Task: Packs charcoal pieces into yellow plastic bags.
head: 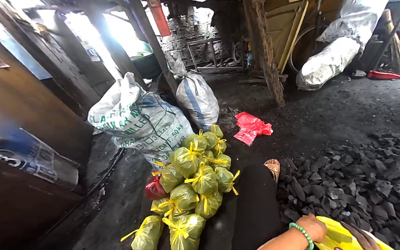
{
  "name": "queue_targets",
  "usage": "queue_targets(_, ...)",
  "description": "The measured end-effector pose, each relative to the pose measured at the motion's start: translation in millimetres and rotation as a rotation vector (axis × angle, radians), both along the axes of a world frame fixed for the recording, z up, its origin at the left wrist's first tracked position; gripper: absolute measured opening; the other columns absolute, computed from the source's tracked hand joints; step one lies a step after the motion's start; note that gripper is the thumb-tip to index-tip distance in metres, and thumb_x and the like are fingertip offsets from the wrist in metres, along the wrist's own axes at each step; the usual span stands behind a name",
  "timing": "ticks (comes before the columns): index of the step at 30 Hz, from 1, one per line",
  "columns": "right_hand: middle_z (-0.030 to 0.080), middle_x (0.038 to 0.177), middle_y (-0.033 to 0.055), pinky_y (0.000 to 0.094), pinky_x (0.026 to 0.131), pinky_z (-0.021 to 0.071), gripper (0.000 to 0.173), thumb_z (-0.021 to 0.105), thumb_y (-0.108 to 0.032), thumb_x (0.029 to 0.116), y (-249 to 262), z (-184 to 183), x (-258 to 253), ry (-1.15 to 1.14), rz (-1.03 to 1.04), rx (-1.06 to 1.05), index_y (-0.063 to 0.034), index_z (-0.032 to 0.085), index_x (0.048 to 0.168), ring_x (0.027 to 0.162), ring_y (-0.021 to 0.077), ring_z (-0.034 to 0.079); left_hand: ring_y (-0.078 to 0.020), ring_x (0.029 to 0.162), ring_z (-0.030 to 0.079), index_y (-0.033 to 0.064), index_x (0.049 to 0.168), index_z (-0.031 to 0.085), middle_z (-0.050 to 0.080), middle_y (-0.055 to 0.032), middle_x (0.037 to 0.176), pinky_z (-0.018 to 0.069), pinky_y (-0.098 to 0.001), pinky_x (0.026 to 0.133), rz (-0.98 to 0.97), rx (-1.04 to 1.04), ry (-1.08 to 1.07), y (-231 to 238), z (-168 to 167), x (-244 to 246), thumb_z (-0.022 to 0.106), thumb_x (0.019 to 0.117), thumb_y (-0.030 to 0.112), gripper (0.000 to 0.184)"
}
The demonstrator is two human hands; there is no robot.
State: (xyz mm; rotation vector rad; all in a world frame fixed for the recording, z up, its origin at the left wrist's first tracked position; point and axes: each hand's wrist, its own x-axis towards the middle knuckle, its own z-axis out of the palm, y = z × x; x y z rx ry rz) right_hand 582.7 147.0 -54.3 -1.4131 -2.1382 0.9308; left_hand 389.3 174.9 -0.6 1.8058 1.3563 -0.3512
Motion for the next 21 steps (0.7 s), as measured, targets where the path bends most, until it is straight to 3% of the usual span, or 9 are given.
queue_targets(4, 0.045, 0.15, 0.0344, 0.0766, 0.112, 0.0252, 0.074, 0.076, -0.04, 0.088, -7.0, -6.9, 1.9, 0.004, -0.026, 0.007, 0.0011, 0.054, 0.146, 0.139, 0.0563, 0.041, -0.0491, 0.134, 0.047, -0.0098, 0.134, 0.057, 0.051, -0.0333, 0.142, 0.0415, -0.0621, 0.108, 0.062, 0.021, -0.051, -0.2, -24.1, -0.9, 0.06, 0.0957, -0.003, 0.039)
queue_targets(16, 0.057, 0.141, 0.031, 0.0667, 0.109, 0.0389, 0.059, 0.074, -0.031, 0.0903, -11.8, -18.2, 2.1, 0.057, -0.096, 0.088, 0.0034, 0.061, 0.137, 0.13, 0.0521, 0.053, -0.0465, 0.135, 0.048, -0.0093, 0.134, 0.056, 0.052, -0.0312, 0.141, 0.0415, -0.06, 0.108, 0.016, -0.002, -0.001, 1.1, -20.6, -2.3, 0.057, 0.096, -0.005, 0.038)
queue_targets(21, 0.058, 0.139, 0.0309, 0.0654, 0.109, 0.04, 0.057, 0.073, -0.03, 0.0912, -12.1, -17.6, 0.9, 0.061, -0.102, 0.102, 0.0041, 0.062, 0.135, 0.128, 0.0514, 0.055, -0.0467, 0.134, 0.048, -0.0085, 0.134, 0.056, 0.051, -0.0315, 0.141, 0.0423, -0.0599, 0.108, 0.013, -0.01, 0.012, 2.0, -20.3, -2.7, 0.057, 0.0963, -0.004, 0.038)
